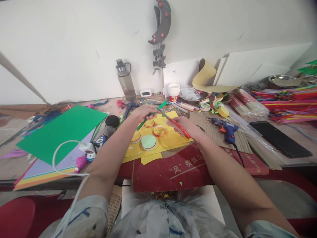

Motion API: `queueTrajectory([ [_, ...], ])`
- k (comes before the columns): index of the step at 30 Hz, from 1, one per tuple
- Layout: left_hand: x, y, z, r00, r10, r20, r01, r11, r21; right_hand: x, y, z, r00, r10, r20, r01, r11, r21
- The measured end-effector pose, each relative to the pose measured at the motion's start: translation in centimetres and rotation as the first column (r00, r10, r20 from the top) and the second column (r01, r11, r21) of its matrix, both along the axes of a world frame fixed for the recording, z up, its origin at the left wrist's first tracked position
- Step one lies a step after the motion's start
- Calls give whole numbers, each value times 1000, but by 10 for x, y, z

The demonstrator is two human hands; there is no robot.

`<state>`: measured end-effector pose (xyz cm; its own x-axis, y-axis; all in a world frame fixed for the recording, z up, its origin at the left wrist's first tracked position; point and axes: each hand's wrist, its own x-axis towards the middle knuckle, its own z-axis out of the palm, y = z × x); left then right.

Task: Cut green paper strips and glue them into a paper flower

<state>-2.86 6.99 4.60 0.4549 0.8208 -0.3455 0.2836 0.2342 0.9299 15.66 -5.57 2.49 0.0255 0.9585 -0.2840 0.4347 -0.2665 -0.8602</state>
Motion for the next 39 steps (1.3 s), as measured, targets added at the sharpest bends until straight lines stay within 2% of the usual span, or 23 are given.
queueTrajectory([
  [12,-1,0,1,1000,6,-4,-6,1000,-7,6,1,-3,960,110,259,-147,981,129],
  [18,-1,2,-1,1000,-8,21,8,1000,1,7,0,-5,943,122,311,-180,970,166],
  [23,-1,3,-2,1000,-10,18,10,1000,0,7,-1,-4,940,126,318,-191,965,181],
  [30,1,-3,0,1000,-6,-3,6,1000,8,6,5,-12,950,72,305,-129,977,170],
  [35,3,-6,-1,999,8,-37,-9,1000,-22,6,9,-18,968,68,243,-96,990,102],
  [39,4,-2,-7,999,6,-38,-7,999,-48,5,8,-17,984,80,158,-85,996,25],
])
